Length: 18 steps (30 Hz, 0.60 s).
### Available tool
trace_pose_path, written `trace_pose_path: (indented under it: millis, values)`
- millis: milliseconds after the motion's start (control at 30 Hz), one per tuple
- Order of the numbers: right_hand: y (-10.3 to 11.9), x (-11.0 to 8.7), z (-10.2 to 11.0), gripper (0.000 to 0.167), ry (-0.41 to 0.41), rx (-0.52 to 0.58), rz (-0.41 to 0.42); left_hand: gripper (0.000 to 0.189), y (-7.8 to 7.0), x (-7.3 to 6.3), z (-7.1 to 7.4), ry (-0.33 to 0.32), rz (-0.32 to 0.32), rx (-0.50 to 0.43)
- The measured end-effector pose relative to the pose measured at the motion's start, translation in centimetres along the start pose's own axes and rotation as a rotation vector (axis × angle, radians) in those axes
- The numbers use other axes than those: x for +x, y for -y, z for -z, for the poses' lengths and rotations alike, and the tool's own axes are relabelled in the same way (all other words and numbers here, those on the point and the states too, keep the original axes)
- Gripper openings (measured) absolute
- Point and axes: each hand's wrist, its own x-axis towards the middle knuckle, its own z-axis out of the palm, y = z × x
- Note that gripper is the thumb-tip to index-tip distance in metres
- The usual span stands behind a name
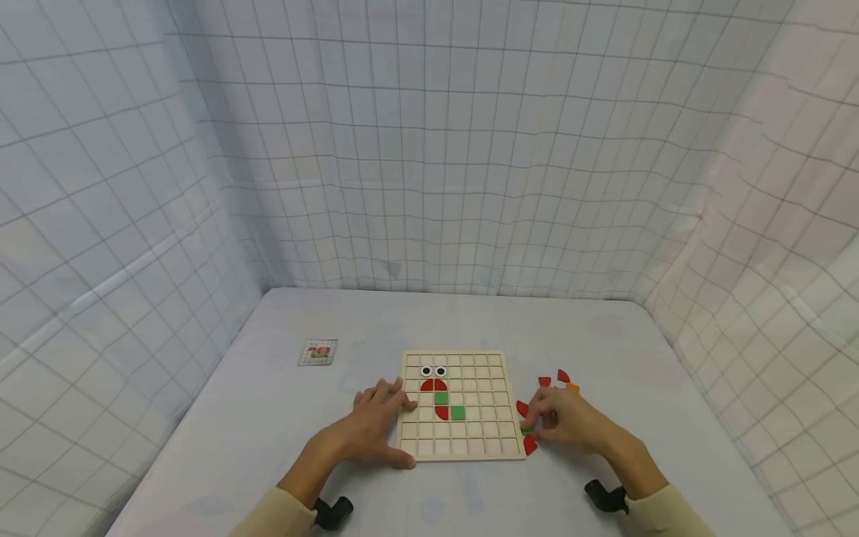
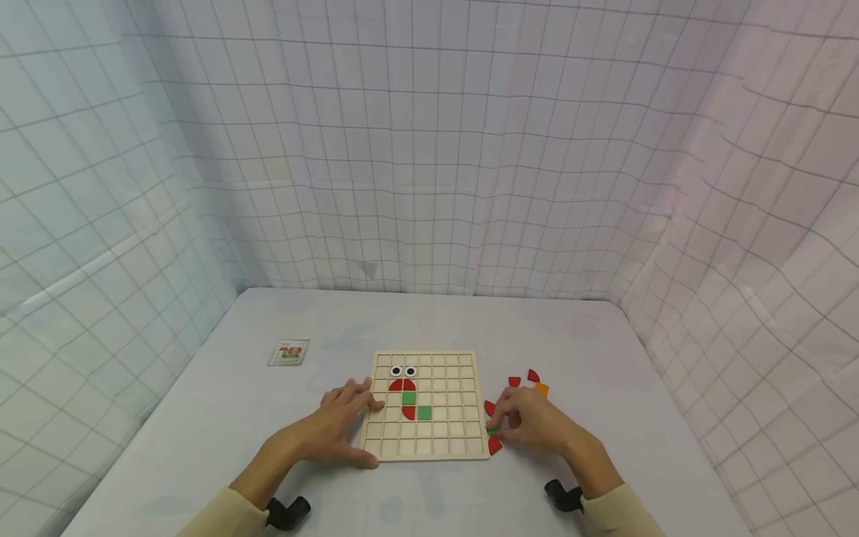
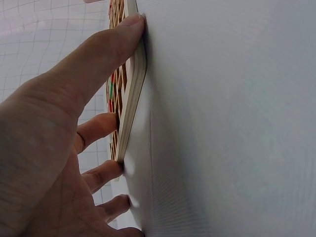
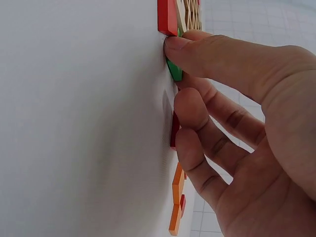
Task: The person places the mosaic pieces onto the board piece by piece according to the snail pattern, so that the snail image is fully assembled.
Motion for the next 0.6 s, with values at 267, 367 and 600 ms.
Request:
trace_pose_path:
  millis: [267, 367, 600]
  values:
    - [0.29, -0.07, 0.07, 0.027, -0.007, 0.016, 0.042, 0.089, -0.02, 0.06, -0.13, -0.005, 0.002, 0.006]
    - [0.24, -0.09, 0.11, 0.027, -0.003, 0.007, 0.037, 0.089, 0.06, 0.1, -0.17, -0.003, -0.005, 0.006]
    - [0.16, 0.04, 0.21, 0.027, 0.001, -0.013, 0.01, 0.088, 0.24, 0.12, -0.18, 0.001, -0.004, -0.003]
